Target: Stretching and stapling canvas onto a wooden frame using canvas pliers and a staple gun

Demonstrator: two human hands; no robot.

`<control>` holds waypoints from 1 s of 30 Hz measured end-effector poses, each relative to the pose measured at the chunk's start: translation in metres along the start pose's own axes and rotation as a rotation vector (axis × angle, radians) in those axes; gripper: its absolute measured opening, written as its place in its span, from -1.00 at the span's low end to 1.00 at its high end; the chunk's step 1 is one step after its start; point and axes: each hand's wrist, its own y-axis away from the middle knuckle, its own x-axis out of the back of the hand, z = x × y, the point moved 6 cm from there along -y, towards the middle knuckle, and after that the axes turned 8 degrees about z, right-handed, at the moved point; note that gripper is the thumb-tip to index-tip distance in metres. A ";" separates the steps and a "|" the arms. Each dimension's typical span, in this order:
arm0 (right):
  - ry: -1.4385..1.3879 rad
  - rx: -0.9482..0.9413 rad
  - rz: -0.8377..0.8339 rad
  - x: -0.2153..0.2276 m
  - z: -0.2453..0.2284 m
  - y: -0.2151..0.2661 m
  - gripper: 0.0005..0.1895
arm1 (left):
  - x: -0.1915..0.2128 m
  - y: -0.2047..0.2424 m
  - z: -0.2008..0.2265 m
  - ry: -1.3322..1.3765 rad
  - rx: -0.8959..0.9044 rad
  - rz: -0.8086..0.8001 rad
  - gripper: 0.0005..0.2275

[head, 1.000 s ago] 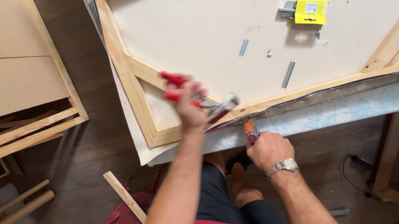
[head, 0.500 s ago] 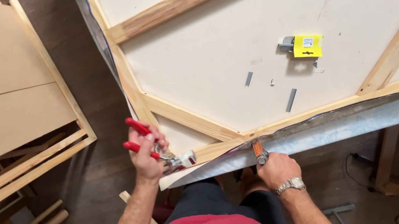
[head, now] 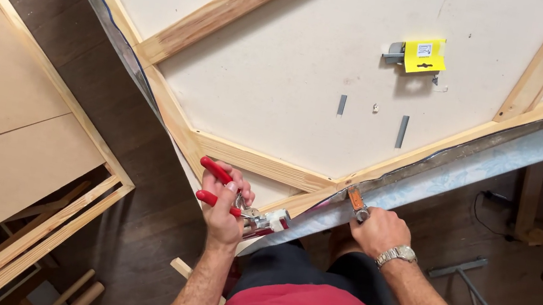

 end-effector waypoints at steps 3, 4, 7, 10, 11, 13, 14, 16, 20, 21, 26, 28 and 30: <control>0.000 0.004 0.005 0.002 -0.002 0.007 -0.51 | 0.002 0.005 0.001 0.009 -0.010 0.012 -0.67; 0.005 0.010 0.009 -0.004 0.002 0.003 -0.51 | 0.005 0.006 -0.006 0.014 -0.015 0.017 -0.67; -0.026 0.010 0.047 -0.016 0.009 -0.001 -0.52 | 0.009 0.016 -0.012 0.022 -0.033 0.027 -0.67; -0.043 0.063 0.087 -0.013 0.019 -0.004 -0.51 | -0.010 0.031 -0.012 0.004 -0.072 -0.013 -0.68; -0.071 0.101 0.064 -0.013 0.022 -0.004 -0.49 | -0.016 0.035 -0.015 -0.001 -0.105 -0.020 -0.66; -0.101 0.145 0.026 -0.019 0.040 0.004 -0.47 | -0.023 0.050 -0.016 -0.018 -0.138 -0.020 -0.65; -0.124 0.146 0.022 -0.018 0.053 0.007 -0.47 | -0.032 0.057 -0.014 -0.101 -0.164 -0.037 -0.59; -0.147 0.155 0.023 -0.018 0.085 0.010 -0.47 | -0.047 0.074 -0.018 -0.181 -0.200 -0.052 -0.54; -0.091 0.135 0.002 -0.042 0.188 -0.016 -0.43 | -0.086 0.109 -0.038 -0.262 -0.290 -0.085 -0.38; -0.040 0.119 -0.013 -0.053 0.222 -0.029 -0.44 | -0.100 0.119 -0.046 -0.283 -0.294 -0.114 -0.32; 0.033 0.108 -0.029 -0.016 0.337 -0.036 -0.44 | -0.181 0.149 -0.095 -0.325 -0.424 -0.182 -0.26; 0.048 0.110 -0.024 -0.007 0.376 -0.048 -0.46 | -0.223 0.151 -0.113 -0.350 -0.472 -0.218 -0.25; 0.008 0.082 0.012 0.005 0.408 -0.058 -0.43 | -0.268 0.149 -0.125 -0.382 -0.574 -0.281 -0.22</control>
